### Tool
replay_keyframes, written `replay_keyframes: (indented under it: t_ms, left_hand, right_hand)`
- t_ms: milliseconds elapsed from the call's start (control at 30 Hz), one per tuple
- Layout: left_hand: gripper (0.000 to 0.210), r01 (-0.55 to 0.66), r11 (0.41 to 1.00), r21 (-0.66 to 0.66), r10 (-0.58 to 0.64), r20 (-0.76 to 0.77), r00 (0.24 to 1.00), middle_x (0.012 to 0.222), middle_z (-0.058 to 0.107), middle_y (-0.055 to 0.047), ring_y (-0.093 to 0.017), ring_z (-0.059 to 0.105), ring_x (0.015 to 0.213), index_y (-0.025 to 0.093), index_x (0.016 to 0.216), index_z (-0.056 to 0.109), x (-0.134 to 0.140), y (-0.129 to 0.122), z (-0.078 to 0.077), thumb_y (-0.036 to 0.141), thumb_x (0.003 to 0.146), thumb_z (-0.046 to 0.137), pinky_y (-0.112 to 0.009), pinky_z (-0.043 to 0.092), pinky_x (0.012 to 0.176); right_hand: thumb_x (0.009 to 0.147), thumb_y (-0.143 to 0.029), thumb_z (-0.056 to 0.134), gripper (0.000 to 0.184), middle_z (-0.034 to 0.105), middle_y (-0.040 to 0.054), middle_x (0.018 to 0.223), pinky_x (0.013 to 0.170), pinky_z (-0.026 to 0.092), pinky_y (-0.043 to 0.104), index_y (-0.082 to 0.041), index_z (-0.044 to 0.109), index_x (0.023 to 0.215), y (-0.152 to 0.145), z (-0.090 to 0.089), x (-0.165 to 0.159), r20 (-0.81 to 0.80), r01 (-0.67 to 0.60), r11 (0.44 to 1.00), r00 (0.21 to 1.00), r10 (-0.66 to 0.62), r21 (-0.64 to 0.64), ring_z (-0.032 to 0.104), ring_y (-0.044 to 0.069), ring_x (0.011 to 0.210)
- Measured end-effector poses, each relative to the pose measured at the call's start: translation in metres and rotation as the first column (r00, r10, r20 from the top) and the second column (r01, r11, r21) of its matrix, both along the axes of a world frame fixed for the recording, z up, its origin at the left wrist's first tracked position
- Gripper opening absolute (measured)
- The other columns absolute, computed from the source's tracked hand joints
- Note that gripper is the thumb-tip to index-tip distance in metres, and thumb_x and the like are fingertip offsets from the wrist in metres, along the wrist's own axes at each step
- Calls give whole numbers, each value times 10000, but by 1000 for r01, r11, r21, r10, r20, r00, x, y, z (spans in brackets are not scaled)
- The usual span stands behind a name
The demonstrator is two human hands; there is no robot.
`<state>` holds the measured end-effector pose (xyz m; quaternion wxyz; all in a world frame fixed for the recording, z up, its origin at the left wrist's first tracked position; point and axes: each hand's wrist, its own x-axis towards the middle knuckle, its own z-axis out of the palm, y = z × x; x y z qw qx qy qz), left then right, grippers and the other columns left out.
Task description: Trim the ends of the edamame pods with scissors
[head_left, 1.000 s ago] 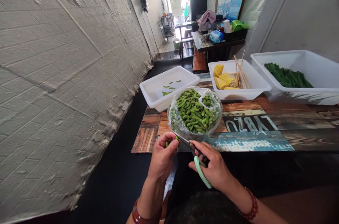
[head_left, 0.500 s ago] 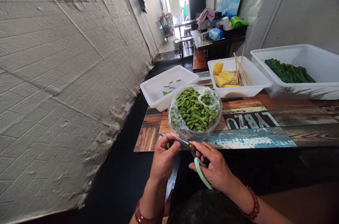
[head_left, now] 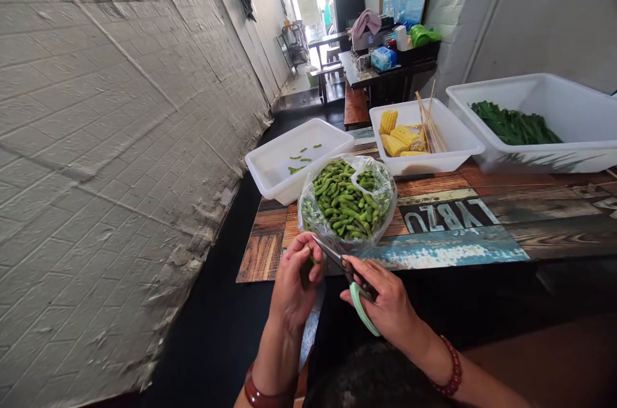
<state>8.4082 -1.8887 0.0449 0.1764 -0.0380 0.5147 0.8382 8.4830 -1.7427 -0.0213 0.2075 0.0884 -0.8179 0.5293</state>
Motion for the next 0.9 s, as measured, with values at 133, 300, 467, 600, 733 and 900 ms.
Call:
replay_keyframes:
  t_ms: [133,300,467,600,733,900]
  left_hand:
    - [260,10,979,-204,-38,-134,990,527,392,81,-47,274,432,167,778,608,-13,14,-6,402,761,718,-182,198,431]
    - [107,-159,811,-564,-161,-475,865,645,568,2,-127,447,608,170,815,735,-29,32,-18,216,722,713,-231,328,589]
    - [174,-178,698,-694,-340,-540,770,627,508,8,-151,431,619,211,758,725,-35,40,-23,80,702,625,-240,296,596]
    - [170,-206,683,-701,-324,-543,775,681,553,-10,-155,478,654,219,683,692,-35,44,-22,61,686,629,-243,330,645]
    - [111,-187,767,-614,-229,-533,814,658,560,-3,-154,476,645,217,700,696,-34,42,-21,110,687,671,-241,335,630]
    - [175,-73,910,-408,-63,-311,948,571,459,56,-80,349,490,179,782,619,-28,28,-18,325,741,707,-200,258,486]
  right_hand:
    - [877,-308,662,439,711,77,962,739,596,303,-215,584,1298,6,4,0,-12,84,996,996,-84,-17,681,189,783]
    - [885,-321,645,399,730,93,1027,793,593,335,-208,616,1267,16,3,-1,-7,187,982,982,-187,-18,705,226,896]
    - [883,-339,649,386,735,93,1020,792,594,335,-204,635,1245,21,4,-2,-9,211,977,977,-211,-31,711,224,883]
    - [881,-347,655,389,734,95,1020,788,596,335,-200,636,1241,21,4,-2,-11,200,979,980,-201,-42,710,219,865]
    - [880,-349,653,403,732,101,1053,799,602,342,-206,633,1257,21,5,0,-2,201,977,979,-202,-64,712,229,904]
    - [861,-398,666,394,745,100,1059,816,607,356,-215,672,1210,21,4,1,42,231,968,973,-228,-102,721,248,932]
